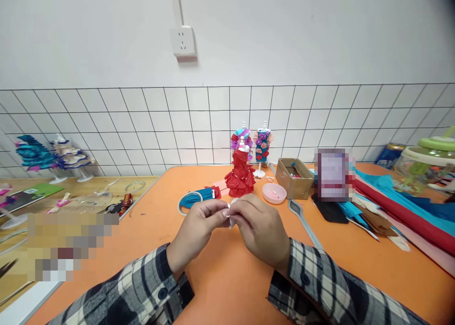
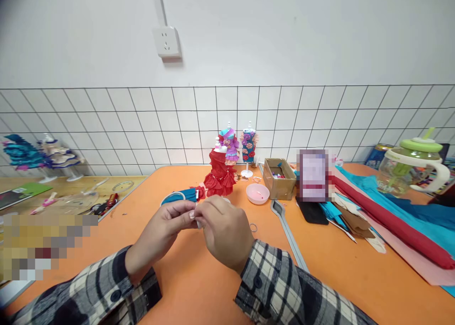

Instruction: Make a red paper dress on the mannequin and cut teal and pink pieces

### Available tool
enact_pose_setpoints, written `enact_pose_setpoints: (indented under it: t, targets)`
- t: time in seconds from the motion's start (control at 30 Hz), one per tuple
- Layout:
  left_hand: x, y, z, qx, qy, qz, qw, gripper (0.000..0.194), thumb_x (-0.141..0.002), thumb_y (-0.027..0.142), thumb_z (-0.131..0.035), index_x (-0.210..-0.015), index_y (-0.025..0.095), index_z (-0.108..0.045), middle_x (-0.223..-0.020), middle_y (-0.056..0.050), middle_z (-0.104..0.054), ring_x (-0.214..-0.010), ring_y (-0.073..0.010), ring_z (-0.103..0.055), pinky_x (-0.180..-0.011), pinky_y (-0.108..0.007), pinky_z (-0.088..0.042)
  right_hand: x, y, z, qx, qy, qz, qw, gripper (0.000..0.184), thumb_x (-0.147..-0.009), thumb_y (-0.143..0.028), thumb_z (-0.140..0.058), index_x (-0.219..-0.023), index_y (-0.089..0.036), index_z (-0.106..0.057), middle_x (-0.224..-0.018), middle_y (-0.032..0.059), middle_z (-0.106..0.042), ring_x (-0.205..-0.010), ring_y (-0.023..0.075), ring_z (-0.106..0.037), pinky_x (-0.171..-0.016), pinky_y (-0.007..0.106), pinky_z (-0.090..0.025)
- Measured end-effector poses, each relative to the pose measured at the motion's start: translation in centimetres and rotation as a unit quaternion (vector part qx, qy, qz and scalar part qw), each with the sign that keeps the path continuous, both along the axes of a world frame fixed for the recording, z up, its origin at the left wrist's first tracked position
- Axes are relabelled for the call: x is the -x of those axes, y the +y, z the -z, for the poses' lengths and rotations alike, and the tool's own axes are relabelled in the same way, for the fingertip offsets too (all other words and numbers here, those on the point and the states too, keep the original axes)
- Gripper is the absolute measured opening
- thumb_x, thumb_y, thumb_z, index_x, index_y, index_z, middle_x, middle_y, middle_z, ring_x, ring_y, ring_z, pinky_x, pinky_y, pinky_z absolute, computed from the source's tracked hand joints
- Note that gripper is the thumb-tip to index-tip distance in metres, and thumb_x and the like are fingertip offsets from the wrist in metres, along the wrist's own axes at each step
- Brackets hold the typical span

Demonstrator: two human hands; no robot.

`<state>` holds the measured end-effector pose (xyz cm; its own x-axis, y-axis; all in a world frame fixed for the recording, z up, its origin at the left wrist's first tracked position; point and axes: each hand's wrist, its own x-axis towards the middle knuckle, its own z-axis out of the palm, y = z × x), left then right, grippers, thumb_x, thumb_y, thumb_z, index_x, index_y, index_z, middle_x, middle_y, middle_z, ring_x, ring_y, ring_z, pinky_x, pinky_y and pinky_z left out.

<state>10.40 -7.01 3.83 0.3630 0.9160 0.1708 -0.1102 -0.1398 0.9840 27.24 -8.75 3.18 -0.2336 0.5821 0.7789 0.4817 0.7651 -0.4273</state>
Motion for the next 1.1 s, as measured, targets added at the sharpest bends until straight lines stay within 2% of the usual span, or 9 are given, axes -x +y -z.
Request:
enact_pose_setpoints:
  t: [0.07, 0.17, 0.23, 0.33, 0.43, 0.67, 0.87, 0.97, 1.1]
  targets:
    - [-0.1, -0.1, 0.1, 0.067, -0.052, 0.019, 0.996, 0.025, -0.072, 0.037, -0.079, -0.077, 0.014, -0.071, -0.068, -0.002, -0.066, -0.065, -0.0125, -0.061, -0.067, -0.025, -0.054, 0.0, -0.1, 0.2, -0.024, 0.011, -0.001, 1.0, 0.014, -0.09, -0.013, -0.052, -0.089, -0.02, -0.064, -0.087, 0.0035, -0.065, -0.08, 0.0148, -0.06, -0.067, 0.025, -0.046]
    - [-0.3, -0.1, 0.1, 0.13, -0.101, 0.014, 0.986, 0.026, -0.07, 0.035, -0.082, -0.081, 0.013, -0.072, -0.07, -0.003, -0.068, -0.063, -0.0119, -0.063, -0.064, -0.024, -0.056, 0.0, 0.1, 0.1, 0.024, 0.06, 0.012, 0.998, 0.01, -0.089, -0.016, -0.056, -0.088, -0.022, -0.064, -0.088, 0.0018, -0.066, -0.079, 0.0135, -0.062, -0.064, 0.023, -0.047]
    - [-0.4, 0.0, 0.0, 0.129, -0.118, 0.001, 0.985, 0.026, -0.069, 0.033, -0.083, -0.081, 0.013, -0.072, -0.072, -0.003, -0.069, -0.063, -0.0124, -0.064, -0.064, -0.024, -0.057, 0.0, 0.4, 0.0, 0.082, 0.099, 0.023, 0.991, 0.013, -0.087, -0.02, -0.059, -0.099, -0.024, -0.061, -0.095, 0.001, -0.068, -0.073, 0.0122, -0.063, -0.061, 0.023, -0.048]
    - [-0.4, 0.2, -0.1, 0.116, -0.134, -0.008, 0.984, 0.024, -0.07, 0.032, -0.083, -0.082, 0.013, -0.072, -0.075, -0.004, -0.071, -0.065, -0.0131, -0.066, -0.064, -0.024, -0.057, -0.2, 0.8, -0.4, 0.189, 0.149, 0.047, 0.97, 0.044, -0.079, -0.027, -0.068, -0.12, -0.025, -0.052, -0.1, 0.001, -0.069, -0.06, 0.01, -0.061, -0.061, 0.025, -0.051]
    - [-0.4, 0.2, 0.2, 0.101, -0.116, 0.005, 0.988, 0.026, -0.072, 0.031, -0.081, -0.09, 0.014, -0.072, -0.084, -0.006, -0.074, -0.073, -0.0161, -0.069, -0.07, -0.026, -0.058, -0.5, 1.1, -1.2, 0.275, 0.137, 0.015, 0.951, 0.025, -0.08, -0.03, -0.064, -0.103, -0.021, -0.063, -0.09, 0.0016, -0.07, -0.066, 0.012, -0.062, -0.062, 0.025, -0.051]
    - [-0.7, 0.1, 0.6, 0.0, -0.015, -0.105, 0.994, 0.036, -0.066, 0.034, -0.084, -0.093, 0.015, -0.07, -0.092, -0.008, -0.076, -0.087, -0.0236, -0.071, -0.077, -0.035, -0.059, -0.5, 1.4, -1.3, 0.366, 0.14, 0.001, 0.92, 0.027, -0.074, -0.038, -0.067, -0.09, -0.016, -0.069, -0.075, 0.0015, -0.063, -0.058, 0.0108, -0.051, -0.049, 0.022, -0.042]
    - [-0.9, -0.1, 1.2, -0.12, 0.092, -0.136, 0.979, 0.03, -0.076, 0.031, -0.074, -0.101, 0.016, -0.073, -0.084, -0.007, -0.077, -0.077, -0.0231, -0.072, -0.073, -0.034, -0.058, -0.5, 1.5, -0.9, 0.332, 0.133, -0.021, 0.933, 0.019, -0.078, -0.035, -0.062, -0.077, -0.017, -0.07, -0.074, 0.0022, -0.066, -0.063, 0.0119, -0.052, -0.055, 0.024, -0.042]
    - [-0.5, 0.0, 1.5, -0.201, 0.172, -0.127, 0.956, 0.029, -0.083, 0.027, -0.066, -0.111, 0.018, -0.072, -0.086, -0.006, -0.077, -0.077, -0.021, -0.071, -0.076, -0.032, -0.056, -0.8, 1.3, -1.5, 0.338, 0.132, -0.036, 0.931, 0.02, -0.078, -0.035, -0.06, -0.073, -0.017, -0.068, -0.069, 0.0015, -0.064, -0.062, 0.0126, -0.053, -0.053, 0.023, -0.042]
    - [0.8, 1.5, 1.3, -0.3, 0.272, -0.158, 0.901, 0.021, -0.086, 0.031, -0.063, -0.099, 0.023, -0.077, -0.097, -0.008, -0.074, -0.09, -0.0224, -0.066, -0.083, -0.032, -0.051, -1.2, 1.3, -1.9, 0.369, 0.137, -0.044, 0.918, 0.018, -0.074, -0.034, -0.063, -0.071, -0.017, -0.066, -0.066, 0.0002, -0.061, -0.06, 0.0119, -0.052, -0.053, 0.023, -0.04]
